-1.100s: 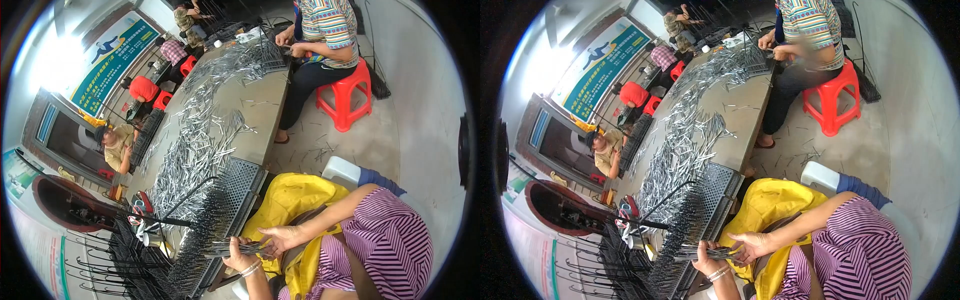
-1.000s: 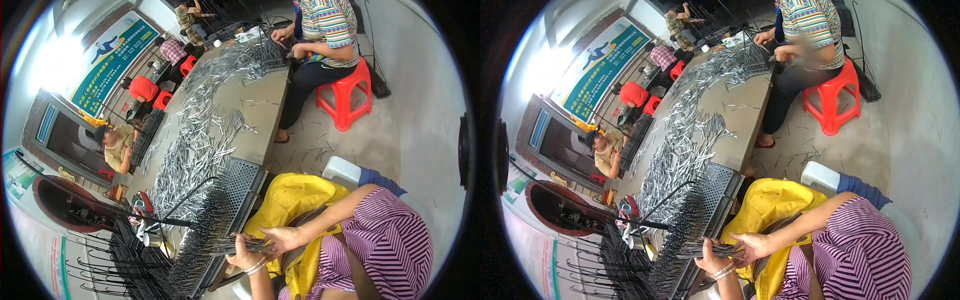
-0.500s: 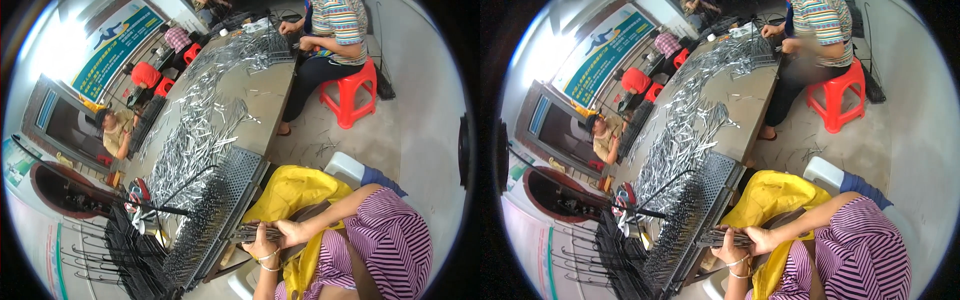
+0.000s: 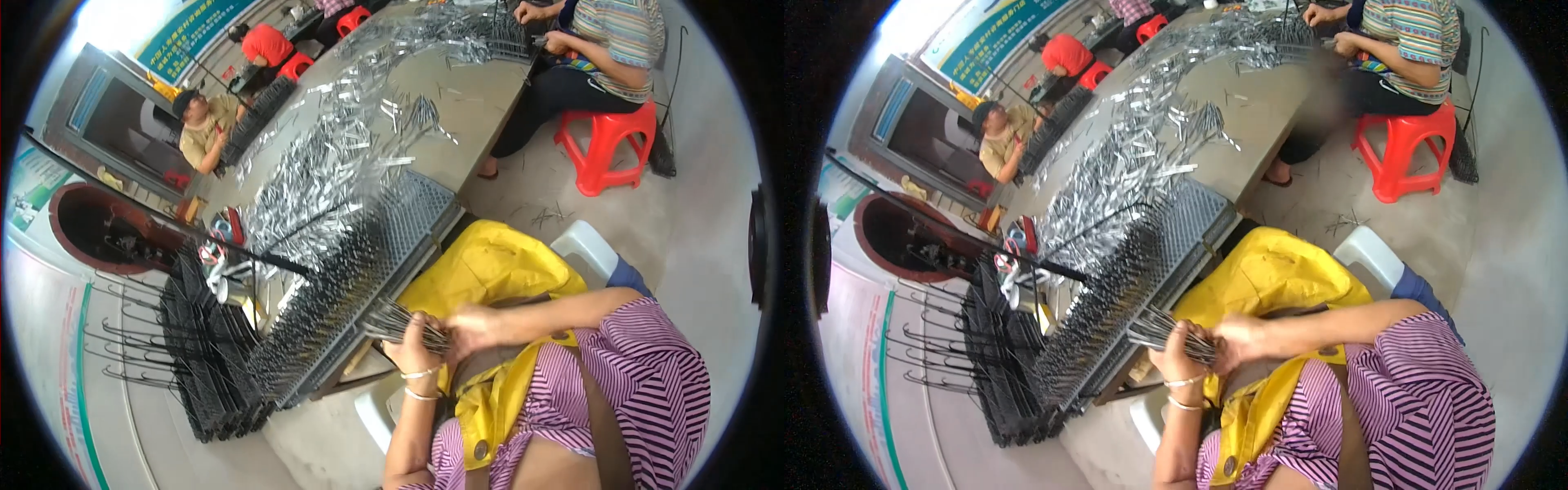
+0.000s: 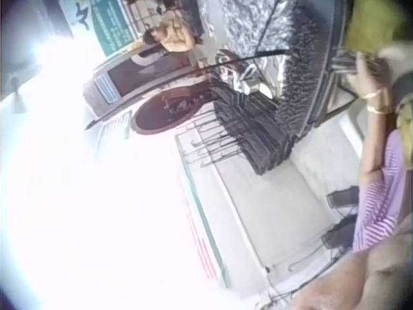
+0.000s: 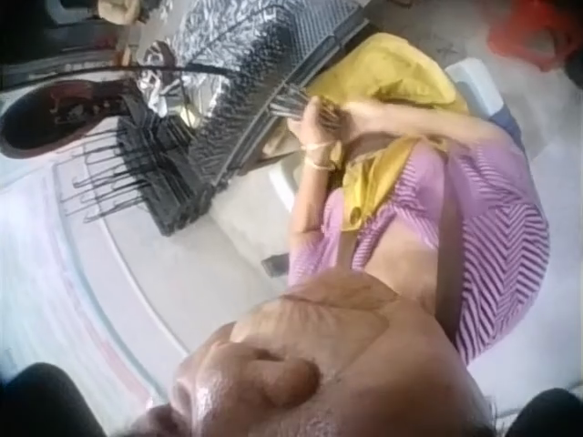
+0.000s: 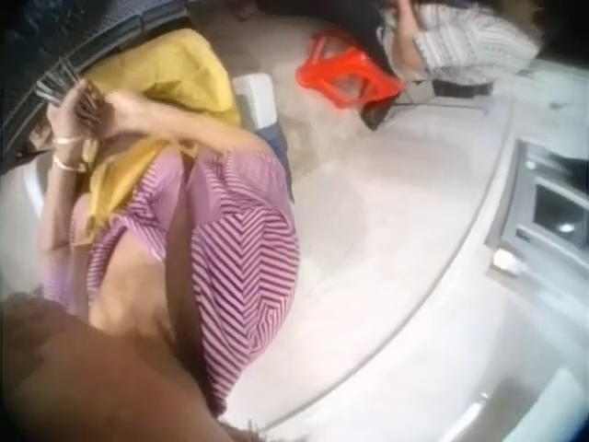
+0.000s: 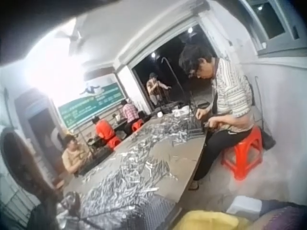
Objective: Sorting and placing thin metal rods into a perforated assembly rack at a factory workstation.
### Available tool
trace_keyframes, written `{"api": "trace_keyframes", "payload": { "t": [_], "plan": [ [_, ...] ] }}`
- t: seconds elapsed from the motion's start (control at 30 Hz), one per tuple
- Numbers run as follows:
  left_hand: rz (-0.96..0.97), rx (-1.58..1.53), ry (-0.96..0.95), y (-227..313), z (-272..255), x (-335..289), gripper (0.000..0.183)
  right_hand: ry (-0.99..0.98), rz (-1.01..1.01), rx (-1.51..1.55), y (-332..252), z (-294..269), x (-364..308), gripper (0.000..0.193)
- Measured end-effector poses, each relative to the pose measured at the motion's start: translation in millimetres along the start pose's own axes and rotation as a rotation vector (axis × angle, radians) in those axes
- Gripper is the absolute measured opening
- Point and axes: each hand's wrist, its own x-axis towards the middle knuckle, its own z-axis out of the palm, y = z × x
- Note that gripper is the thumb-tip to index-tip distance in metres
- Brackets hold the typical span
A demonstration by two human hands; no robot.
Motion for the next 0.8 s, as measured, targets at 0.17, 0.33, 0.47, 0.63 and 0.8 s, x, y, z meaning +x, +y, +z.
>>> {"api": "trace_keyframes", "payload": {
  "t": [0.17,0.33,0.47,0.63,0.8],
  "plan": [
    [-0.136,0.045,-0.067,17,-27,-7,0.034,-0.003,-0.469,-0.228,-16,-19,9,0.013],
    [-0.265,-0.038,-0.173,15,-27,-14,0.034,0.021,-0.576,-0.433,-34,4,-7,0.021],
    [-0.337,-0.137,-0.146,9,-28,-16,0.022,0.006,-0.601,-0.588,-32,12,-4,0.025],
    [-0.373,-0.032,-0.215,1,-32,-22,0.013,-0.026,-0.711,-0.617,-17,12,5,0.021],
    [-0.34,0.0,-0.181,-1,-29,-24,0.019,-0.017,-0.651,-0.567,-18,3,-2,0.012]
  ]
}}
